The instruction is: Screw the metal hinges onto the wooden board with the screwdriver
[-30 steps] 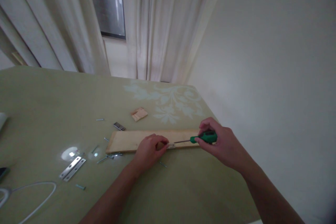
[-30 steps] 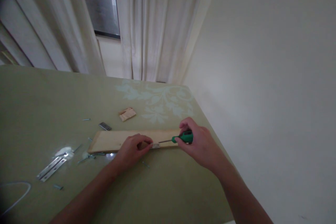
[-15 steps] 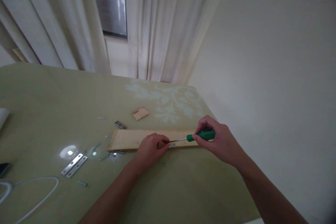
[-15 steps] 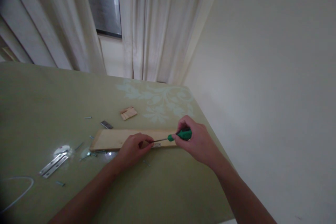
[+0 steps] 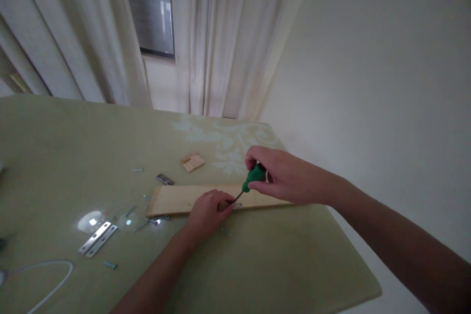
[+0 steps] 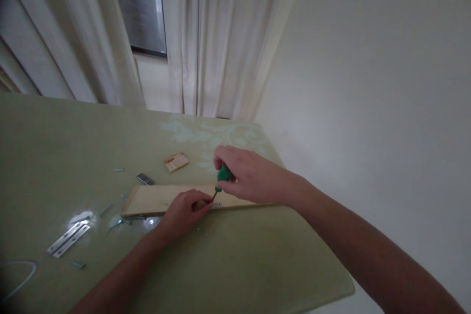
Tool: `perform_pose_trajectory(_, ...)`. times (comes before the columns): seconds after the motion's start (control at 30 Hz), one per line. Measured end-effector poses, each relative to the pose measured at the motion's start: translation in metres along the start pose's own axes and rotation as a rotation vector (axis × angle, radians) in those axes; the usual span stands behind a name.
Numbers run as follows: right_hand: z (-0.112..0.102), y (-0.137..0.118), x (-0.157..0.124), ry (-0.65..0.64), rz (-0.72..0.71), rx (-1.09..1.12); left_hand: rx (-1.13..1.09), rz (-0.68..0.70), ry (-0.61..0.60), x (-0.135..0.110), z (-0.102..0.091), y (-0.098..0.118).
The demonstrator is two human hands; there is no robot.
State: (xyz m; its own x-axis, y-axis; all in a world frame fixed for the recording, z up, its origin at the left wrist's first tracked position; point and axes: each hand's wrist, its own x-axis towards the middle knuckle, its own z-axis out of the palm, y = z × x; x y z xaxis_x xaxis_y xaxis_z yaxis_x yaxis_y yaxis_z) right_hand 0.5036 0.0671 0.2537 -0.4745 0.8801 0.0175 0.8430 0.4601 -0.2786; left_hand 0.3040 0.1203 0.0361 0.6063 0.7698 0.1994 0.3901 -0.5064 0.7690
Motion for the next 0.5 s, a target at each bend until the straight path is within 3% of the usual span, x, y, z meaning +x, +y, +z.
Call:
perform_pose_trajectory(0.1, -0.001, -0.010, 0.018, -0.046, -0.053, -0.210, 0.009, 0.007, 0.018, 0.000, 0.001, 0.001)
perform_pose_trajectory(0.23, 0.003, -0.022, 0.026, -0.115, -0.019, -0.476, 0.046, -0.019, 0.004, -0.001, -0.001, 0.006)
perform_pose_trajectory(0.4, -0.002, -0.032, 0.032, -0.219, -0.032, -0.578, 0.051, -0.026, 0.000, -0.001, -0.002, 0.008)
perform_pose_trajectory(0.5, -0.005, -0.035, 0.041, -0.234, 0.040, -0.652, 0.049, -0.003, 0.023, -0.002, 0.000, 0.006)
